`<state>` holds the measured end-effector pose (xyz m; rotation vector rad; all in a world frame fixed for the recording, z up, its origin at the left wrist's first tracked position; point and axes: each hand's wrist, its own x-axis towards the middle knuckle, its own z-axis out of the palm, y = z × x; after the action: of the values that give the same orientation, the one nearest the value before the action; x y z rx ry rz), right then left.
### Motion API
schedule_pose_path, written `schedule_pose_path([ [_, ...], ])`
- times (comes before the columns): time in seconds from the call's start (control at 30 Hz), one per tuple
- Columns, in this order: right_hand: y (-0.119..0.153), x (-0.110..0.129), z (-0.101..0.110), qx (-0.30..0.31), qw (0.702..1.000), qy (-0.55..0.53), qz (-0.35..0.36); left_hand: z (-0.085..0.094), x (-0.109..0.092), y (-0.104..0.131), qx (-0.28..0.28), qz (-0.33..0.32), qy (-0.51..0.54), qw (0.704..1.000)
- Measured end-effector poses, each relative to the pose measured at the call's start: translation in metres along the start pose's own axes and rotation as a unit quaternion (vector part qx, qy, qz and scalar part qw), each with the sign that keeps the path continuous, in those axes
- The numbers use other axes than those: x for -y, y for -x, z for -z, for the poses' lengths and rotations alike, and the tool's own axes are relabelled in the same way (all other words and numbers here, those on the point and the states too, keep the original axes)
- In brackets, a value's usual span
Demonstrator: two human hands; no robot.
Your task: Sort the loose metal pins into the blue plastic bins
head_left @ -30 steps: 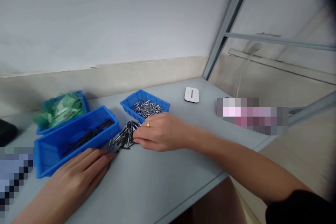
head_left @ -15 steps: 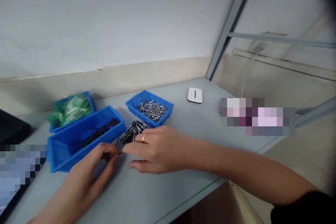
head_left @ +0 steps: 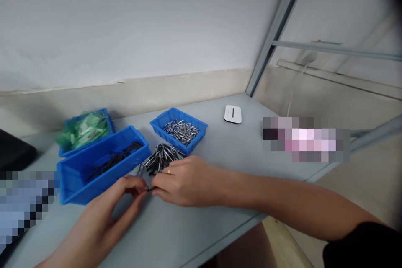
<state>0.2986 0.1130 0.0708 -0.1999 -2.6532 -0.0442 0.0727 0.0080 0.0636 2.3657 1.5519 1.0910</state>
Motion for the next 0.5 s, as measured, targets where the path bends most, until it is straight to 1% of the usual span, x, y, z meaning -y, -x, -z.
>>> schedule_pose_path([
  [0.17,-0.001,-0.001,-0.002,0.005,1.0,-0.016,0.011,0.0,0.001,0.002,0.029,0.019,0.015,0.999],
  [0.23,-0.002,-0.002,-0.002,0.006,0.999,-0.031,0.017,0.002,0.005,0.002,0.054,0.022,0.02,0.998],
  [0.33,-0.004,-0.003,0.0,0.015,0.999,-0.04,0.015,0.005,0.013,0.002,0.091,0.008,0.022,0.996],
  [0.43,-0.006,-0.004,0.005,0.04,0.998,-0.041,0.002,0.008,0.02,0.004,0.095,0.006,0.017,0.995],
  [0.5,-0.008,-0.005,0.009,0.069,0.997,-0.044,0.003,0.009,0.022,0.006,0.093,0.009,0.02,0.995],
])
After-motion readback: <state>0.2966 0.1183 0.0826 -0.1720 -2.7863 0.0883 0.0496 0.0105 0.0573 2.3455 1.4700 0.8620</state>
